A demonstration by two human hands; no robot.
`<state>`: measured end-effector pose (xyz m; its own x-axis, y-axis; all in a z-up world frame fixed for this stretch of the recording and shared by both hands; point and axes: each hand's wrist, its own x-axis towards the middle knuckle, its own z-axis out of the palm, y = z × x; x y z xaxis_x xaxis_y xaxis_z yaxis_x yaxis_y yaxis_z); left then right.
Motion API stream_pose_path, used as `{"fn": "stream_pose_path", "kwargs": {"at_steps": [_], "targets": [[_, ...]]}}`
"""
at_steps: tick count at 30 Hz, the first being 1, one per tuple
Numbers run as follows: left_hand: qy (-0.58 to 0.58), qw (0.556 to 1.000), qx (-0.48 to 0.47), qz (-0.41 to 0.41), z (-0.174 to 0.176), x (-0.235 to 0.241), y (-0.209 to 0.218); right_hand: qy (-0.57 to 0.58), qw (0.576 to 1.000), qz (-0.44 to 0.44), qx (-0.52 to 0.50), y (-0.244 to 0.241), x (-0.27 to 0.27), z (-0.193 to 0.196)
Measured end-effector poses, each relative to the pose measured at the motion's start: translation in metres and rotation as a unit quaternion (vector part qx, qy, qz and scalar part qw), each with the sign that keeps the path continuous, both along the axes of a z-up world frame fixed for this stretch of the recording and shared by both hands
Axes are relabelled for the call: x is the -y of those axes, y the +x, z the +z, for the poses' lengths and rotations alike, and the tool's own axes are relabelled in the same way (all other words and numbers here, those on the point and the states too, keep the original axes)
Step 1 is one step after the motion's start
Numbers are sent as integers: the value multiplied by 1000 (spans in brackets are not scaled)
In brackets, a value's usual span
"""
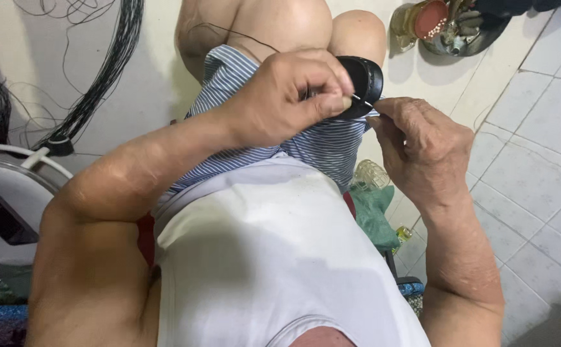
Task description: The person sits and sews a black slipper using a needle and thread. They repeatedly push the needle through the sole and pull the thread to stitch the slipper together.
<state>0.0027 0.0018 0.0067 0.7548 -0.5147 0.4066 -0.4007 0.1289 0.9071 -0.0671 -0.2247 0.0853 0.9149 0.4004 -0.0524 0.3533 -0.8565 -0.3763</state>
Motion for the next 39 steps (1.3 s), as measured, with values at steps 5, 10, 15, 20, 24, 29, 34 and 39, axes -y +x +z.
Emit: {"fn": "stream_pose_path", "kwargs": {"at_steps": [5, 10, 15, 20, 24, 29, 34, 39], "targets": [[-286, 798, -500, -177, -5, 0, 3, 31, 999, -15, -14, -1, 5, -8], [-174, 872, -455, -50, -14, 16, 0, 50, 999, -20, -7, -2, 6, -13], [48, 950, -308, -30, -10, 17, -9, 33, 999, -22, -3, -8, 7, -13], [-6, 847, -528, -59, -1, 24, 1, -41, 998, -27, 30, -33, 6, 5], [-34, 823, -564, -57, -2, 27, 5, 10, 995, -92, 47, -65, 23, 12], [-42, 888, -457, 25, -14, 14, -4, 80, 984, -149, 59, -60, 11, -36], [46, 939, -341, -14, -10, 17, -8, 374, 885, -272, -49, -29, -19, -56], [29, 963, -269, 22, -21, 23, -13, 722, 594, -239, -262, -36, -8, -39]]}}
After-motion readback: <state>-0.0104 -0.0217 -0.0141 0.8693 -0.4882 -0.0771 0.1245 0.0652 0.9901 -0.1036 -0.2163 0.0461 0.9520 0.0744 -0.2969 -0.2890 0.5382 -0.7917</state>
